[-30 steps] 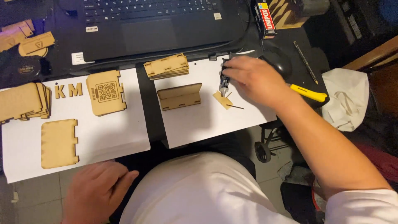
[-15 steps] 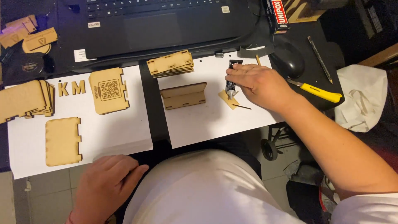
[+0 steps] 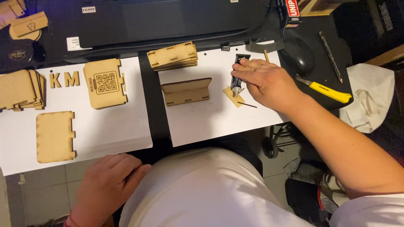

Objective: The person assembles small wooden boxes by applying glue to the edges of laser-cut pieces and joining them together. They use a small stick to spread the adhesive and press the components into place, handling multiple box parts and a tube of glue.

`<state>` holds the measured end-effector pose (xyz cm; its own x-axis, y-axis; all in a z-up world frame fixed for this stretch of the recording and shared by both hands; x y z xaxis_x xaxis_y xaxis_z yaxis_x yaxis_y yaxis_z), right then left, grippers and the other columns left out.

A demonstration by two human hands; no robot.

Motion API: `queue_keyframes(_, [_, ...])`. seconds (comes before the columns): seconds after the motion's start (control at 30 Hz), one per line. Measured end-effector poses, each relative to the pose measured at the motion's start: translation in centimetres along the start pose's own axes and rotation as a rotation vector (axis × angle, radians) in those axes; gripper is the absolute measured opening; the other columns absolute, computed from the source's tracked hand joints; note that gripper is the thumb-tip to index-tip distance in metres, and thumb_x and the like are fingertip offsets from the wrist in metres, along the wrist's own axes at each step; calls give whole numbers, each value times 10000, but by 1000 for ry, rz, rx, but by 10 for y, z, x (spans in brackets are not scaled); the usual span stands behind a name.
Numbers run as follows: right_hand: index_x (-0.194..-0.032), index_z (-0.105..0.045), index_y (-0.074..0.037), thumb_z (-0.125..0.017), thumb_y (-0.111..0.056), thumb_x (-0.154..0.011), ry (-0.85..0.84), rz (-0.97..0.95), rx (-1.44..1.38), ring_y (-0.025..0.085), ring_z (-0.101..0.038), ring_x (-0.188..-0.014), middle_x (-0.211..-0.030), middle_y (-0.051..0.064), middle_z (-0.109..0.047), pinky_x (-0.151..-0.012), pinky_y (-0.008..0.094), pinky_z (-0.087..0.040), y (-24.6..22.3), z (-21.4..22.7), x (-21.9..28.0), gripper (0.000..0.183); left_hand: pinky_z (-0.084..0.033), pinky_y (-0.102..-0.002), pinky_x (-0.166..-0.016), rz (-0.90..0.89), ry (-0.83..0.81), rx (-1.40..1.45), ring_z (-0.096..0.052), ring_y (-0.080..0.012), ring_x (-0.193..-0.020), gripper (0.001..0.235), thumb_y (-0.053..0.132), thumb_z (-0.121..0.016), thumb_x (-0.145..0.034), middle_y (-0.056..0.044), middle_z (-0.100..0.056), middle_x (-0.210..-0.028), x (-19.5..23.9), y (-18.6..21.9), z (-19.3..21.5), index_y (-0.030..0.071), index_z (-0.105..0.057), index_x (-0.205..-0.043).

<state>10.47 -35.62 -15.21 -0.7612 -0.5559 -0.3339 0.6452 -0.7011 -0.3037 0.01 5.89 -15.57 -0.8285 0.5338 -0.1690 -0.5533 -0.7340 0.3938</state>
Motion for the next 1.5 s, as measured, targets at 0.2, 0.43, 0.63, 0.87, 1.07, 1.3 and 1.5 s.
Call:
queue_keyframes(0.2, [-1219,-693,-37,-497,118,-861,15,31,26,340,-640,-1232,-1265,139,-696,-1072,485,-494,3,-1,0,437,-486,-401,-621,-100,1,149,-631,-255,-692,175,345,-660,-919,14,-685,-803,-57,39,7,177,-644,-871])
queue_keyframes(0.43, [-1232,-697,-57,-478,88,-873,1,3,41,313,-608,-1282,-1294,115,-685,-1083,484,-453,4,-5,4,445,-517,-536,-642,-69,-143,202,-667,-379,-921,658,345,-566,-925,-107,-690,-1161,-148,88,-38,146,-351,-1513])
queue_keyframes(0.63, [-1270,-702,-178,-558,10,-884,9,-138,90,202,-591,-1277,-1308,2,-686,-1126,427,-395,3,-9,4,452,-575,-540,-684,-29,-180,291,-691,-476,-866,846,192,-541,-821,-234,-521,-1443,-174,108,-55,64,-173,-1572])
queue_keyframes(0.87, [-1264,-711,-164,-551,12,-902,0,-161,100,211,-590,-1277,-1312,15,-680,-1130,427,-402,2,-7,3,433,-582,-422,-559,-90,-95,58,-726,-349,-694,803,135,-557,-816,-239,-616,-1336,-166,113,-52,11,-255,-1549])
queue_keyframes(1.07, [-1270,-711,-160,-562,16,-889,-4,-153,73,232,-599,-1265,-1292,30,-691,-1127,435,-403,2,-7,3,446,-570,-421,-520,-74,-104,78,-718,-333,-657,779,121,-550,-827,-230,-629,-1319,-160,113,-52,11,-269,-1545])
queue_keyframes(1.3, [-1267,-707,-180,-604,-40,-931,38,-173,81,204,-595,-1270,-1308,13,-685,-1137,399,-396,4,-9,6,378,-558,-396,-487,-109,6,29,-708,-284,-615,773,153,-628,-825,-185,-654,-1301,-162,110,-56,65,-328,-1532])
queue_keyframes(1.5, [-1224,-731,-148,-634,-53,-934,87,-109,113,247,-623,-1237,-1260,38,-716,-1091,410,-443,7,-10,8,320,-538,-381,-454,-158,68,-38,-685,-262,-561,750,165,-672,-818,-176,-699,-1205,-161,106,-62,46,-386,-1502])
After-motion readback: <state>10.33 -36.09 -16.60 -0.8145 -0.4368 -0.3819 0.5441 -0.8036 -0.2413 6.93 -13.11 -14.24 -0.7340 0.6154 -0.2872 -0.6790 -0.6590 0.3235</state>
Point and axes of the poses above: each hand's wrist, its own x-axis away from the middle knuckle, its own z-axis out of the back of the hand, y = z × x, the point moved 2 cm from there along -x, towards the middle knuckle
